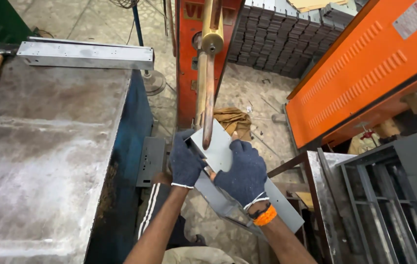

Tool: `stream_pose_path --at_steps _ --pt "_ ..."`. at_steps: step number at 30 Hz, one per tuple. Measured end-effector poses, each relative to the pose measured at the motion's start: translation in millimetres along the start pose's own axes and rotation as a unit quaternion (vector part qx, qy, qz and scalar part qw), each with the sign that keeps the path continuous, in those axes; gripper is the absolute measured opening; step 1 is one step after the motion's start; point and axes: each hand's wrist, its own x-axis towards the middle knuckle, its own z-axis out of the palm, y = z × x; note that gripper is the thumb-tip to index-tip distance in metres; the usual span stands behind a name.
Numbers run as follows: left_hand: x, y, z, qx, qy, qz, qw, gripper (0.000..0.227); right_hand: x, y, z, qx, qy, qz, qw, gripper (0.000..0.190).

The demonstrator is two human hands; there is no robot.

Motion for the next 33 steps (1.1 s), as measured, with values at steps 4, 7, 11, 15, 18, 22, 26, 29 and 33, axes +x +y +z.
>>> stream_pose_path --at_steps 4,7,11,15,18,22,26,29,33 --pt "-1.9 -5.9 -0.2 0.088 0.010 -0.018 0.996 0.071 -3.0 -0.1 0.8 0.010 -0.015 0.007 1.000 0.107" --pt "-0.4 -3.0 -1.9 0.031 0.010 0.008 0.999 0.069 -2.8 0.8 2.1 0.027 -0.002 0.006 1.000 0.104" --pt "9.9 -5.3 -6.3 0.039 -0.015 0.012 0.999 0.072 -0.4 -7.1 3.3 0.019 0.021 0.010 1.000 0.101" --pt "20.7 6.5 -14.2 -0.008 -0.051 0.004 0.999 0.081 -0.7 -16.5 5.1 0.020 0.013 0.049 0.998 0.100" --pt "19.1 -11.2 -11.6 -0.048 -0.050 0.054 0.996 0.080 -0.7 -12.2 11.7 0.019 0.034 0.024 0.999 0.102" --pt "5.9 -37.1 -7.0 -0.024 -0.043 0.013 0.999 0.081 -5.9 -15.9 11.1 0.014 0.008 0.047 0.999 0.101" --pt "10.9 -12.9 -8.3 0.007 -0.035 -0.005 0.999 0.065 2.1 -11.6 5.5 0.010 0.002 0.041 0.999 0.102" --pt "1.4 11.2 -14.7 -0.030 -0.074 0.015 0.997 0.077 -5.2 -0.6 -2.3 0.022 -0.009 0.026 0.999 0.104" --pt "-19.0 -4.4 -9.9 -0.022 -0.120 0.060 0.991 0.086 -11.4 27.4 -6.2 0.040 -0.011 -0.033 0.999 0.105"
